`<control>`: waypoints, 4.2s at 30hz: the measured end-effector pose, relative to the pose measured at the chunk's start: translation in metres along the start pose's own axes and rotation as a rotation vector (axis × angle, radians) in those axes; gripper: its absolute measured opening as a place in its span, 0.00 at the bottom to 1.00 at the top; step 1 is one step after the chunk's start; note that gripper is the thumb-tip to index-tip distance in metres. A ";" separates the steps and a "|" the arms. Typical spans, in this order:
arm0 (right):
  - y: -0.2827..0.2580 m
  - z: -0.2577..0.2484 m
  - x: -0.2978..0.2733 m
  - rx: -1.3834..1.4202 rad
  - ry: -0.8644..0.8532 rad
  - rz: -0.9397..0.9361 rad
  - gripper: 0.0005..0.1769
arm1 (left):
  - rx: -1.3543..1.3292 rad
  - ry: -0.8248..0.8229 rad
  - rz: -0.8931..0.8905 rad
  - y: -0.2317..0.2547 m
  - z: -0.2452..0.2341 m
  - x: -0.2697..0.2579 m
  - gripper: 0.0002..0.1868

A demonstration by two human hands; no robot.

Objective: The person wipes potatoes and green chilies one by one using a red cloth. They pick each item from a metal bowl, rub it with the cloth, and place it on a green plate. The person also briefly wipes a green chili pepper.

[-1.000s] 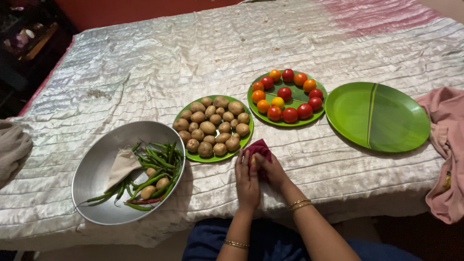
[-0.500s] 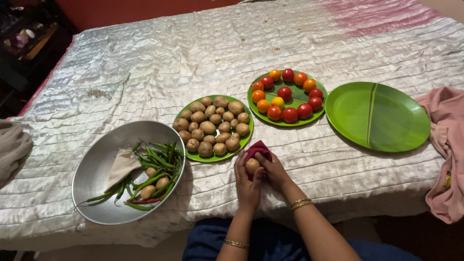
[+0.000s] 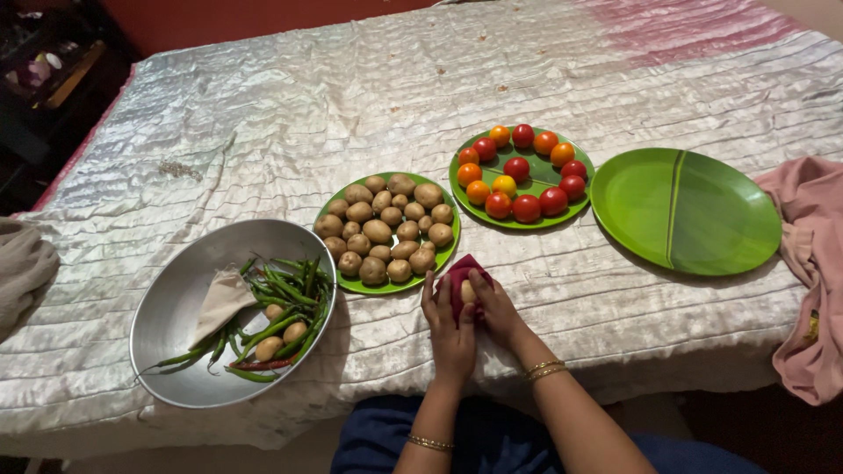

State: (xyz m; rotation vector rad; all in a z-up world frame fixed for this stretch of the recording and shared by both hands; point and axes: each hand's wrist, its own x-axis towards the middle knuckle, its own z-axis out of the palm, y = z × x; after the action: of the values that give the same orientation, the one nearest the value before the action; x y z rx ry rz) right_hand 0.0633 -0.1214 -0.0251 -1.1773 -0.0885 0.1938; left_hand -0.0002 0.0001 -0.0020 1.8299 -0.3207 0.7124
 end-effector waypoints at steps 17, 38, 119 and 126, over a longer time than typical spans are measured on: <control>-0.007 0.013 -0.005 0.201 0.104 -0.089 0.15 | 0.107 0.096 -0.293 0.021 -0.004 0.008 0.36; -0.028 0.028 -0.019 0.307 0.097 -0.125 0.14 | -0.987 0.236 -0.748 -0.040 -0.003 0.006 0.35; -0.012 0.025 -0.019 0.234 0.216 -0.150 0.15 | 0.410 -0.055 0.644 0.210 -0.133 -0.018 0.09; -0.017 0.026 -0.036 0.193 0.207 -0.164 0.16 | 0.469 -0.180 0.670 0.248 -0.131 -0.060 0.08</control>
State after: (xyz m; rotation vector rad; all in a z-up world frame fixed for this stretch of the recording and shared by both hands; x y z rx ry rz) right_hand 0.0253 -0.1111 0.0015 -0.9860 0.0160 -0.0634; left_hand -0.2218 0.0214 0.1791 2.2524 -0.9814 1.1519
